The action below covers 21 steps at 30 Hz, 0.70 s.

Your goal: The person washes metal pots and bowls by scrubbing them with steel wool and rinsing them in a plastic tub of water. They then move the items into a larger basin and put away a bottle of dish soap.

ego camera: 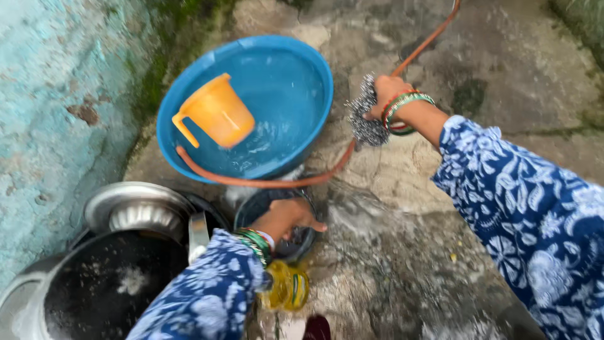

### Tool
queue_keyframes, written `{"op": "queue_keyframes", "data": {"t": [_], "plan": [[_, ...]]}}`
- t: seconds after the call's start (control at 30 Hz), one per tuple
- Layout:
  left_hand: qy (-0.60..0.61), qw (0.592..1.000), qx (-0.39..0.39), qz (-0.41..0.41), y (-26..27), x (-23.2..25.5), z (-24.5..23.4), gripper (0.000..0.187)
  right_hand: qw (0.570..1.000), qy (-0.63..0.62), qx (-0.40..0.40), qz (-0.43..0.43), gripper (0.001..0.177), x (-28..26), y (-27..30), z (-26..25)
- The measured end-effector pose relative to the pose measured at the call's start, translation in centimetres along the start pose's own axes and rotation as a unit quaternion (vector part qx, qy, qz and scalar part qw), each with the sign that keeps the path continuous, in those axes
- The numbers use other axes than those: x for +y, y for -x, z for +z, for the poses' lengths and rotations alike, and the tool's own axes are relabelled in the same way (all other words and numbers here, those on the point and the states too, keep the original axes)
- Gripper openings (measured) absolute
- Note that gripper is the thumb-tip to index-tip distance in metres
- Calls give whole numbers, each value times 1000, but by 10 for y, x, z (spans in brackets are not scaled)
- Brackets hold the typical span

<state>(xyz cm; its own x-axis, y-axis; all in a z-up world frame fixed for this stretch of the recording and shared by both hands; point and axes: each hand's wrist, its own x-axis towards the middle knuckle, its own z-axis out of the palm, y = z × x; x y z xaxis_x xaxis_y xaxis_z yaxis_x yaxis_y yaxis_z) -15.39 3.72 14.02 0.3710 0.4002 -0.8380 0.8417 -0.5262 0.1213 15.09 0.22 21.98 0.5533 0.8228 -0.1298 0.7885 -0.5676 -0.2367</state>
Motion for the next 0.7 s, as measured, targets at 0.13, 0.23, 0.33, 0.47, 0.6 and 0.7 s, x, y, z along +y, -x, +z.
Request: {"op": "queue_keyframes", "data": {"t": [0.13,0.23,0.33,0.47,0.6,0.7], "plan": [[-72,992,101,24,-16,28,16,27,1000,18,-8,-24,75,3,5,8],[-44,978,171,108,-32,41,3,31,999,22,-11,21,78,17,8,0],[-28,964,212,157,-67,76,-15,27,998,43,38,35,80,46,12,-27],[375,855,234,271,-133,116,-39,33,992,71,62,79,72,91,23,-71],[730,630,75,253,-180,134,-81,23,977,87,168,99,70,140,24,-113],[793,532,35,295,-198,143,-107,30,963,124,222,88,67,171,18,-138]]}}
